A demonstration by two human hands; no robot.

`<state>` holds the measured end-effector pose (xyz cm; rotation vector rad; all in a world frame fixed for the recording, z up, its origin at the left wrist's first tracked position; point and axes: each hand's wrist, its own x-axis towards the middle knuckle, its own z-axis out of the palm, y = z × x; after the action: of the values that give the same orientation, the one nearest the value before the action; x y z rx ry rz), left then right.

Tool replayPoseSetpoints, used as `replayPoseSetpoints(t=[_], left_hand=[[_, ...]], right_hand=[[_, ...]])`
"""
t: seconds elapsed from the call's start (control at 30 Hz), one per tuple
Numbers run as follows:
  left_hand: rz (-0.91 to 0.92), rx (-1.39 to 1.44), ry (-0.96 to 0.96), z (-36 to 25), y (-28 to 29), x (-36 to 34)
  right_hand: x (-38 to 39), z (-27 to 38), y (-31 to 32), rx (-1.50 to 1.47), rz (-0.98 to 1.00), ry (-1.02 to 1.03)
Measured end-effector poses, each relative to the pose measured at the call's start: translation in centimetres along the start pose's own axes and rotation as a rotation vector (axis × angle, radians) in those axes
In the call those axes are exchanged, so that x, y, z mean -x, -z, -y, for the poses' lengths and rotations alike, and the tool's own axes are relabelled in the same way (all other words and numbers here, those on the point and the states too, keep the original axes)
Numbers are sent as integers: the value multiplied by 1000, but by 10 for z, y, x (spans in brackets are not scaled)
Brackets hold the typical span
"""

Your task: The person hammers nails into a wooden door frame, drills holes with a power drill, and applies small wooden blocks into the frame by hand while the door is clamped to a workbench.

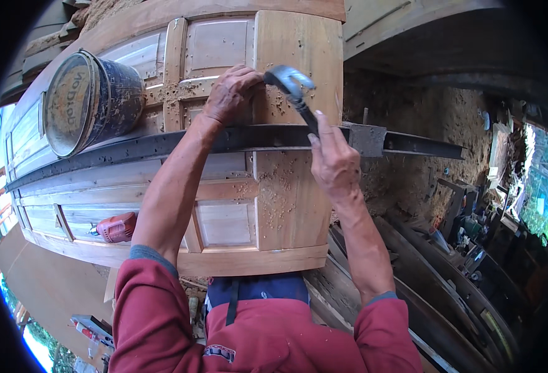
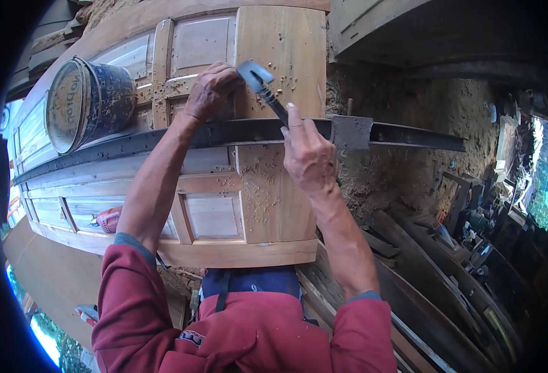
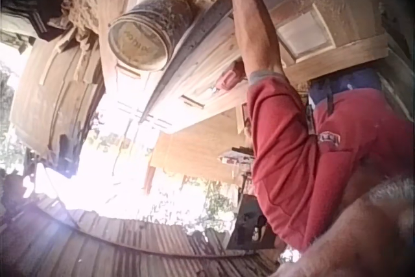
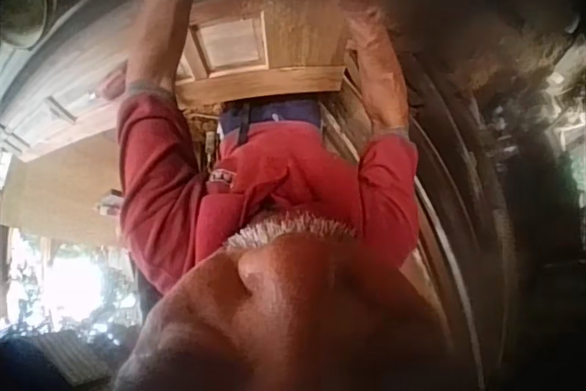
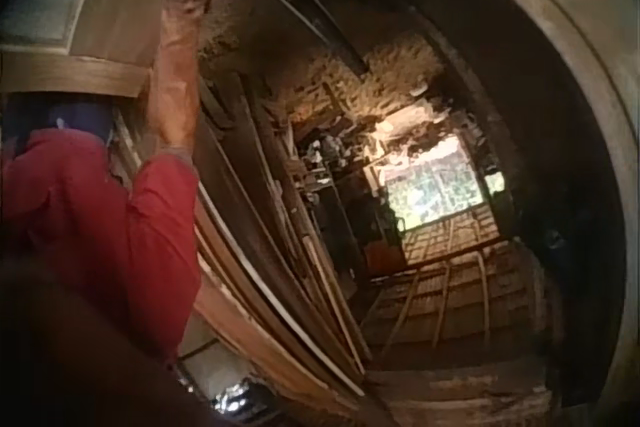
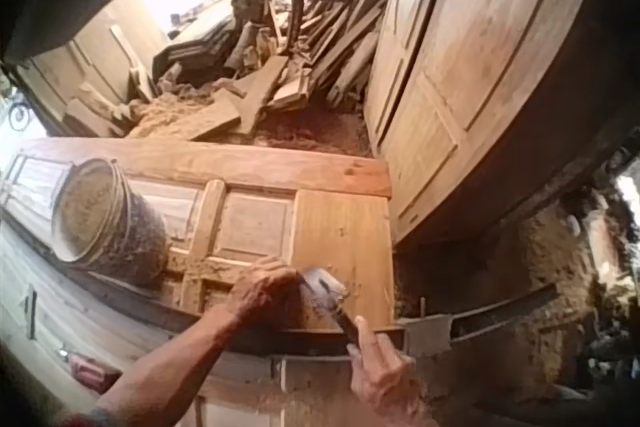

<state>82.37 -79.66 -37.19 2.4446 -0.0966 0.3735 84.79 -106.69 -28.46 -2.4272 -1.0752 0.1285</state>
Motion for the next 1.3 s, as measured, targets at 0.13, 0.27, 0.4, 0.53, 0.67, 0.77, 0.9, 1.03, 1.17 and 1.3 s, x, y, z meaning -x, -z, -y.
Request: replayPoseSetpoints(t=[0.13,0.27,0.4,0.53,0.67,0.77,0.9,1.03,1.17,1.3], left_hand=[[-58,23,0,0,3,-1],[-4,22,29,-2,-1,3],[-27,14,89,-5,4,7],[-44,34,82,-1,-6,2],[-71,38,45,-2,-2,3],[-41,158,229,3,14,8],[-224,-119,392,39,20,1],[-322,-511,384,44,-4,-12],[-357,-557,370,48,-10,-10],[-311,-548,413,42,-7,0]], right_hand=[[3,5,3,-110,-409,178],[3,6,9,-44,210,-155],[5,18,15,-277,-295,80],[6,1,9,-192,-235,46],[2,5,9,-81,-181,101],[-10,1,33,-177,-404,221],[-31,-57,62,-142,-369,358],[-81,-83,57,-190,-132,582],[-121,-102,33,-66,129,483],[-135,-112,41,-459,25,649]])
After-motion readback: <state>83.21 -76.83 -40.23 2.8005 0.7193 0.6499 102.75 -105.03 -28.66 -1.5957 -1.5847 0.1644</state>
